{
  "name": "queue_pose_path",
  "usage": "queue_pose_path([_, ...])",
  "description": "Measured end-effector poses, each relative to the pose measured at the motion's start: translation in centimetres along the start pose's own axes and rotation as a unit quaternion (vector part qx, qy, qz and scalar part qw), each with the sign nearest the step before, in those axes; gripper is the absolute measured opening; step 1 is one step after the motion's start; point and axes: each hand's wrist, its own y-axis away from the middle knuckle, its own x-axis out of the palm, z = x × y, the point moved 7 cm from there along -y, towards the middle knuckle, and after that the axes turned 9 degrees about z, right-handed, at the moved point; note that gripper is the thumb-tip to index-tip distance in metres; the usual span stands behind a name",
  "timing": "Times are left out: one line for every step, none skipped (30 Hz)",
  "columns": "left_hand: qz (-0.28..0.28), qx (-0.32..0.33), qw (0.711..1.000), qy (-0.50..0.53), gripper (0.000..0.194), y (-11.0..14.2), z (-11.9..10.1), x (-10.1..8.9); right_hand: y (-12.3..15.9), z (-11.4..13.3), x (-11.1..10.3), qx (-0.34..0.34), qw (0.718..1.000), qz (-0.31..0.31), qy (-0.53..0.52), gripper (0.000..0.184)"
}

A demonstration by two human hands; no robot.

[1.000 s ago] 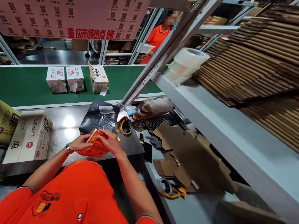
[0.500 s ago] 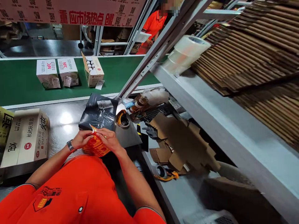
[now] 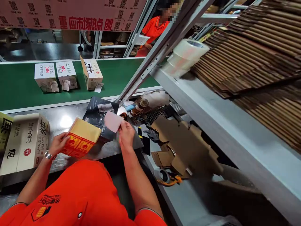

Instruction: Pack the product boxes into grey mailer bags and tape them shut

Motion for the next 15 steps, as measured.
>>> queue_pose_path([-0.029, -0.016, 0.999, -0.013, 0.04, 0.7, 0.9, -1.8, -0.3, 0.3, -0.4, -0.028, 0.999, -0.037, 0.021, 0.046])
queue_pose_path([-0.057, -0.03, 0.998, -0.022, 0.041, 1.4, 1.6, -3.5, -0.3, 0.7, -0.4, -0.065, 0.994, -0.058, 0.064, 0.043])
queue_pose_path([-0.083, -0.043, 0.995, -0.025, 0.042, 2.1, 2.3, -5.0, -0.1, 1.0, 0.1, -0.11, 0.985, -0.059, 0.122, 0.039])
queue_pose_path([-0.105, -0.054, 0.993, -0.023, 0.043, 2.7, 2.9, -6.2, 0.4, 0.9, 1.2, -0.155, 0.969, -0.03, 0.19, 0.035])
queue_pose_path([-0.123, -0.063, 0.99, -0.018, 0.045, 3.3, 3.4, -7.1, 1.1, 0.3, 2.7, -0.194, 0.946, 0.029, 0.258, 0.033])
queue_pose_path([-0.138, -0.071, 0.988, -0.013, 0.047, 3.9, 3.7, -7.8, 2.0, -0.8, 4.3, -0.221, 0.916, 0.11, 0.318, 0.032])
queue_pose_path([-0.15, -0.076, 0.986, -0.006, 0.049, 4.3, 3.9, -8.3, 3.1, -2.5, 5.8, -0.231, 0.882, 0.198, 0.36, 0.033])
queue_pose_path([-0.162, -0.08, 0.984, 0.002, 0.051, 4.7, 4.0, -8.5, 4.3, -4.2, 6.8, -0.232, 0.849, 0.275, 0.387, 0.033])
queue_pose_path([-0.173, -0.083, 0.981, 0.011, 0.053, 5.1, 4.0, -8.7, 5.3, -5.8, 7.3, -0.23, 0.822, 0.327, 0.405, 0.034])
queue_pose_path([-0.185, -0.084, 0.979, 0.018, 0.054, 5.3, 3.9, -8.8, 6.1, -7.0, 7.4, -0.23, 0.806, 0.353, 0.416, 0.035])
queue_pose_path([-0.196, -0.084, 0.977, 0.024, 0.055, 5.5, 3.7, -8.8, 6.5, -7.7, 7.2, -0.232, 0.801, 0.357, 0.421, 0.036])
queue_pose_path([-0.206, -0.081, 0.975, 0.027, 0.055, 5.7, 3.4, -8.8, 6.5, -8.1, 7.0, -0.234, 0.805, 0.345, 0.422, 0.038])
queue_pose_path([-0.215, -0.077, 0.973, 0.024, 0.054, 5.8, 3.0, -8.9, 6.1, -8.1, 6.9, -0.233, 0.812, 0.329, 0.422, 0.041])
queue_pose_path([-0.219, -0.069, 0.973, 0.02, 0.053, 5.7, 2.6, -8.8, 5.5, -8.1, 7.0, -0.228, 0.816, 0.318, 0.426, 0.044])
queue_pose_path([-0.216, -0.06, 0.974, 0.017, 0.051, 5.6, 2.1, -8.8, 4.7, -8.1, 7.5, -0.216, 0.815, 0.319, 0.434, 0.047])
